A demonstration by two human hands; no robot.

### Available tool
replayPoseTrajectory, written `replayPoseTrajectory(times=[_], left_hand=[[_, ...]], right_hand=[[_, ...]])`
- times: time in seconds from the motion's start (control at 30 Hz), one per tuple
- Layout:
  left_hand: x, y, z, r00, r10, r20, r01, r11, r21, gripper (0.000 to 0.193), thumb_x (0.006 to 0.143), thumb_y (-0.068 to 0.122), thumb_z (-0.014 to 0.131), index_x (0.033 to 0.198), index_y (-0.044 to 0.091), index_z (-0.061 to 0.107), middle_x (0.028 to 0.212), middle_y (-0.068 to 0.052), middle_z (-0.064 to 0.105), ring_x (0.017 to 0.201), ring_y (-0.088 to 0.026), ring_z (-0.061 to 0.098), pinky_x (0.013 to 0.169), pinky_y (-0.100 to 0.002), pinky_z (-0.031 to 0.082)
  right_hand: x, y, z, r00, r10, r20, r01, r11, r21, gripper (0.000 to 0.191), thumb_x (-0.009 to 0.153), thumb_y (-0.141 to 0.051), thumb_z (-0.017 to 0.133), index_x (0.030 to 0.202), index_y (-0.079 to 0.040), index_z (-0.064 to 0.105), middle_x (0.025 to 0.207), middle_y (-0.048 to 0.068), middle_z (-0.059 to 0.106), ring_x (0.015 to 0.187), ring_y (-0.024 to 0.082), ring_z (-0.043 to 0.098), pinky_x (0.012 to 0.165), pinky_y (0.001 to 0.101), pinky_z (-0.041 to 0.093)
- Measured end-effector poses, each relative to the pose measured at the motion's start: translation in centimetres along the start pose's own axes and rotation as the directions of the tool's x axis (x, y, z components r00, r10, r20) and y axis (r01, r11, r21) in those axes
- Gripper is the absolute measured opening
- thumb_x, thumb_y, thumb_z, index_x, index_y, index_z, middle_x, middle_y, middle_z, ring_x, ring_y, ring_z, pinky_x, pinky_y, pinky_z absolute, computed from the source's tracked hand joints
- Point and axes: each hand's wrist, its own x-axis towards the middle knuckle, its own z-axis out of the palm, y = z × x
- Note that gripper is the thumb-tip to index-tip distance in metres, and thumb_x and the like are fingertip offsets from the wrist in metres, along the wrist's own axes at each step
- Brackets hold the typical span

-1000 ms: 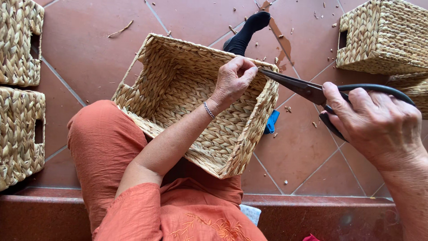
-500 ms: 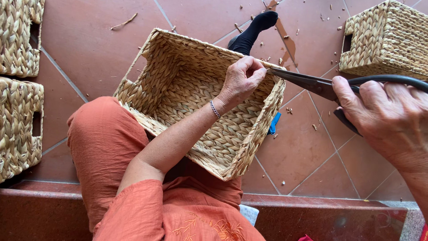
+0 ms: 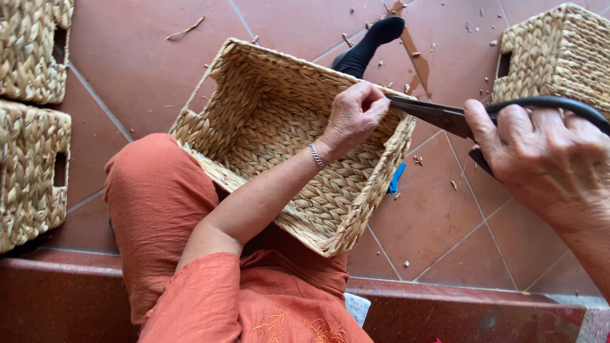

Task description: The person sits on the tiled floor with a woven water-hyacinth basket on their lap. They use scissors to snip loose straw ends and protruding fibers from the basket's rim and sides, wipe the woven surface with a blue cloth, turn the basket over to reach other sides, and set finished baskets aside while picking up the next one.

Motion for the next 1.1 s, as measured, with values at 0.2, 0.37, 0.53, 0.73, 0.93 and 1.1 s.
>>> replayPoseTrajectory(times=[0.2,0.37,0.53,0.73,0.93,1.1], left_hand=[[-2.6,-0.3,-0.4,1.000,0.010,-0.002,-0.010,0.997,0.073,0.013,0.088,0.015,0.071,0.081,0.006,0.065,0.071,-0.002,0.064,0.062,-0.011,0.062,0.059,-0.030,0.054],[-2.3,-0.7,-0.7,0.998,0.056,0.002,-0.056,0.989,0.139,0.012,0.088,0.016,0.068,0.081,0.007,0.063,0.073,-0.006,0.065,0.068,-0.019,0.067,0.066,-0.035,0.056],[-2.1,-1.3,-0.6,0.996,0.080,0.034,-0.085,0.978,0.190,0.013,0.088,0.018,0.065,0.082,0.006,0.062,0.078,-0.009,0.066,0.078,-0.025,0.069,0.075,-0.041,0.056],[-1.8,-1.5,-0.8,0.998,0.059,0.034,-0.065,0.982,0.178,0.013,0.090,0.018,0.061,0.084,0.006,0.062,0.078,-0.010,0.066,0.080,-0.027,0.069,0.076,-0.043,0.056],[-2.3,-1.0,-1.9,0.995,0.103,0.016,-0.104,0.977,0.184,0.017,0.094,0.020,0.058,0.084,0.009,0.065,0.074,-0.005,0.066,0.073,-0.019,0.069,0.071,-0.038,0.058],[0.4,-1.9,-6.4,0.948,0.243,-0.203,-0.217,0.966,0.143,0.034,0.106,0.021,0.049,0.080,0.013,0.070,0.072,0.001,0.068,0.065,-0.007,0.066,0.061,-0.027,0.056]], right_hand=[[-2.2,-4.2,0.3,0.996,-0.057,0.070,0.056,0.998,0.015,0.053,0.090,-0.048,0.068,0.130,-0.013,0.076,0.069,-0.003,0.055,0.065,0.012,0.059,0.061,0.0290,0.045],[-2.9,-5.1,1.6,0.994,-0.069,0.080,0.066,0.997,0.044,0.044,0.094,-0.040,0.066,0.124,-0.009,0.078,0.063,-0.004,0.053,0.065,0.013,0.057,0.061,0.0300,0.040],[-2.6,-5.4,1.4,0.996,-0.078,0.044,0.077,0.997,0.015,0.028,0.101,-0.019,0.067,0.125,-0.009,0.077,0.066,-0.002,0.053,0.067,0.015,0.058,0.058,0.0278,0.040],[-2.6,-5.4,2.1,0.998,-0.063,0.026,0.062,0.997,0.034,0.025,0.098,-0.017,0.065,0.119,-0.008,0.077,0.058,-0.002,0.052,0.059,0.014,0.057,0.057,0.0293,0.041],[-3.9,-6.1,3.4,0.994,0.082,0.067,-0.092,0.984,0.156,0.041,0.097,-0.038,0.073,0.125,-0.009,0.071,0.069,0.004,0.052,0.069,0.019,0.057,0.066,0.0331,0.045],[-5.2,-6.8,3.6,0.957,0.266,0.112,-0.277,0.736,0.618,0.064,0.088,-0.058,0.081,0.119,-0.005,0.063,0.081,0.014,0.055,0.073,0.028,0.055,0.070,0.0388,0.048]])
